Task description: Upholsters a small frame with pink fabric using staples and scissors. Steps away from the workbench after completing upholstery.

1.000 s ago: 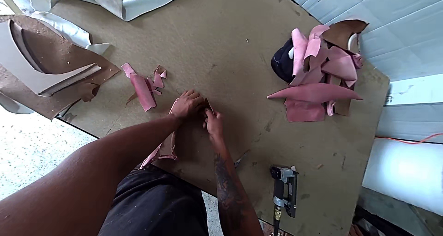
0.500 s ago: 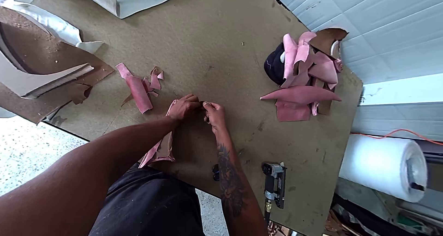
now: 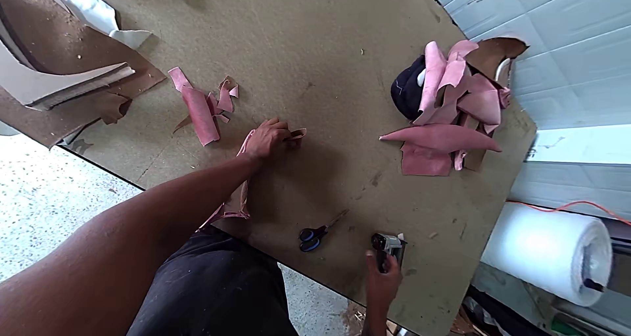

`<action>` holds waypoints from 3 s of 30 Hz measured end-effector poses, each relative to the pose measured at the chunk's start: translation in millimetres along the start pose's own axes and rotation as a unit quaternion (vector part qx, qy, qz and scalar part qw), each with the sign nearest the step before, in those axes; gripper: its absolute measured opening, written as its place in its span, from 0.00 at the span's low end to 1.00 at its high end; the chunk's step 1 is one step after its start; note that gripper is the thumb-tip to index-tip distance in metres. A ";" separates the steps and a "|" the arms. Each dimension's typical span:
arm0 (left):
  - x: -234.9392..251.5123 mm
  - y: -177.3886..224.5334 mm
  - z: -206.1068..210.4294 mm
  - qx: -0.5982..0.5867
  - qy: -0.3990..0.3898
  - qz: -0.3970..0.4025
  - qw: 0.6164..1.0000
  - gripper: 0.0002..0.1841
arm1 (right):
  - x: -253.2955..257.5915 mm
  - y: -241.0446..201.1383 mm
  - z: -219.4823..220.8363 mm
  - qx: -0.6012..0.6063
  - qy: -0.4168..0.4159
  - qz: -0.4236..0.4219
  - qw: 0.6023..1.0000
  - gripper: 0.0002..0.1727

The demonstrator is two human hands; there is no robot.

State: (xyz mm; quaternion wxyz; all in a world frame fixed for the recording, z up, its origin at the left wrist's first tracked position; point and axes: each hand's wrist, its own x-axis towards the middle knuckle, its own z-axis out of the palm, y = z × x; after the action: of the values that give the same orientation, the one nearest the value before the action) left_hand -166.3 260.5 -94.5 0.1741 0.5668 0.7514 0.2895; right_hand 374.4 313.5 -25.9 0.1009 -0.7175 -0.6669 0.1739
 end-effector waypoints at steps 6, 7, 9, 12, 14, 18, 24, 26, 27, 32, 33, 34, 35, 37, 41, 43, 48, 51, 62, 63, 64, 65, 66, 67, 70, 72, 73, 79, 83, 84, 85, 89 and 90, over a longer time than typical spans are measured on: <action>16.2 -11.0 -8.1 -0.010 -0.076 0.011 0.997 0.19 | 14.0 45.3 15.4 -0.114 0.065 -0.057 0.990 0.38; 18.6 -12.1 -9.4 -0.015 -0.086 0.027 0.996 0.20 | 21.8 50.0 13.2 -0.119 0.064 -0.062 0.989 0.37; 22.5 -16.3 -14.3 -0.031 -0.097 0.045 0.994 0.19 | 37.7 57.0 13.2 -0.123 0.051 -0.055 0.990 0.40; 23.6 -13.9 -15.4 -0.057 -0.095 0.051 0.993 0.17 | 51.5 58.7 2.7 -0.134 0.013 -0.023 0.991 0.44; 22.5 -12.7 -17.9 -0.056 -0.099 0.037 0.993 0.18 | 54.1 30.0 -3.0 -0.091 -0.015 0.019 0.996 0.42; 28.0 -14.8 -15.9 -0.043 -0.111 0.042 0.992 0.21 | 25.9 -87.0 -19.3 0.138 -0.061 0.163 0.975 0.16; 31.4 -18.1 -13.7 -0.047 -0.114 0.061 0.990 0.19 | -37.1 -296.0 21.3 0.169 -0.247 -0.081 0.951 0.15; 31.3 -19.2 -14.5 -0.047 -0.115 0.060 0.990 0.18 | -40.4 -331.9 51.6 0.123 -0.281 -0.108 0.946 0.15; 30.8 -19.6 -15.1 -0.049 -0.114 0.060 0.990 0.18 | -40.2 -342.2 65.1 0.108 -0.292 -0.110 0.944 0.14; 28.6 -21.3 -17.0 -0.055 -0.103 0.058 0.991 0.16 | -39.1 -359.9 96.6 -0.019 -0.265 -0.120 0.957 0.12; 28.6 -21.1 -17.3 -0.056 -0.108 0.057 0.991 0.16 | -39.4 -360.3 97.0 -0.030 -0.260 -0.119 0.958 0.12; 28.3 -20.3 -16.1 -0.058 -0.110 0.056 0.991 0.16 | -40.0 -359.9 96.4 -0.041 -0.255 -0.119 0.959 0.12; 28.8 -20.4 -14.4 -0.059 -0.110 0.057 0.991 0.17 | -40.7 -360.5 96.1 -0.049 -0.251 -0.121 0.959 0.11; 30.5 -21.2 -13.5 -0.063 -0.110 0.056 0.990 0.17 | -41.9 -363.7 95.0 -0.053 -0.242 -0.129 0.960 0.11; 30.1 -20.4 -13.1 -0.069 -0.121 0.051 0.989 0.19 | -42.8 -368.1 95.8 -0.063 -0.244 -0.131 0.959 0.11; 33.0 -22.6 -16.3 -0.066 -0.120 0.050 0.989 0.18 | -39.0 -372.1 100.5 -0.074 -0.250 -0.140 0.955 0.11; 33.5 -22.0 -13.8 -0.051 -0.124 0.054 0.989 0.17 | -37.3 -381.1 104.0 -0.110 -0.269 -0.128 0.948 0.09; 33.6 -24.5 -11.0 -0.052 -0.119 0.053 0.990 0.17 | -32.9 -381.4 106.4 -0.105 -0.277 -0.109 0.949 0.11; 36.2 -22.6 -11.1 -0.068 -0.123 0.036 0.989 0.20 | -45.2 -383.5 98.3 -0.073 -0.327 -0.109 0.936 0.10; 37.8 -23.3 -11.4 -0.064 -0.129 0.035 0.989 0.20 | -44.4 -384.1 99.4 -0.080 -0.322 -0.112 0.937 0.10; 38.5 -22.9 -12.1 -0.062 -0.136 0.034 0.988 0.19 | -44.0 -384.2 100.3 -0.090 -0.314 -0.111 0.939 0.11; 39.9 -22.7 -12.5 -0.061 -0.143 0.033 0.987 0.19 | -43.2 -384.5 101.3 -0.100 -0.307 -0.112 0.940 0.13; 41.2 -22.8 -12.9 -0.062 -0.147 0.033 0.987 0.19 | -42.6 -384.2 102.2 -0.105 -0.301 -0.112 0.941 0.14; 41.4 -23.2 -12.6 -0.064 -0.149 0.032 0.986 0.19 | -42.6 -382.9 102.7 -0.108 -0.299 -0.112 0.942 0.15; 42.1 -26.4 -13.3 -0.085 -0.145 0.021 0.986 0.18 | -43.8 -382.5 103.5 -0.108 -0.302 -0.107 0.941 0.15; 41.0 -26.7 -17.8 -0.111 -0.126 0.005 0.986 0.19 | -41.6 -383.5 101.1 -0.106 -0.310 -0.108 0.939 0.15; 37.7 -28.7 -21.9 -0.113 -0.107 0.003 0.988 0.20 | -39.4 -383.2 100.7 -0.099 -0.317 -0.111 0.937 0.14; -67.9 -20.1 -46.8 0.042 0.006 0.031 0.999 0.23 | -37.0 -370.1 106.6 -0.027 -0.332 -0.127 0.934 0.13; -94.5 -6.3 -28.9 0.065 0.017 -0.028 0.997 0.18 | -38.8 -368.5 104.3 -0.031 -0.323 -0.133 0.936 0.13; -91.7 -4.6 -23.9 0.075 0.025 -0.041 0.996 0.17 | -39.4 -368.2 102.9 -0.035 -0.324 -0.134 0.936 0.14; -88.9 -3.0 -19.4 0.084 0.029 -0.052 0.995 0.17 | -40.9 -366.5 102.0 -0.036 -0.322 -0.136 0.936 0.14; -74.9 -4.8 -5.5 0.069 0.063 -0.049 0.994 0.14 | -39.8 -363.4 100.3 -0.038 -0.311 -0.145 0.938 0.16; -74.5 -6.8 -2.5 0.048 0.076 -0.040 0.995 0.14 | -38.9 -362.7 101.0 -0.036 -0.314 -0.146 0.937 0.16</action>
State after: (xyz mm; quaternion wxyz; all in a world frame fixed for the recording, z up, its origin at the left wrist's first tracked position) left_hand -150.7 187.6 -101.8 0.1006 0.5208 0.7974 0.2878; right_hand -0.7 298.7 22.4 -0.1150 -0.5241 -0.7681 0.3494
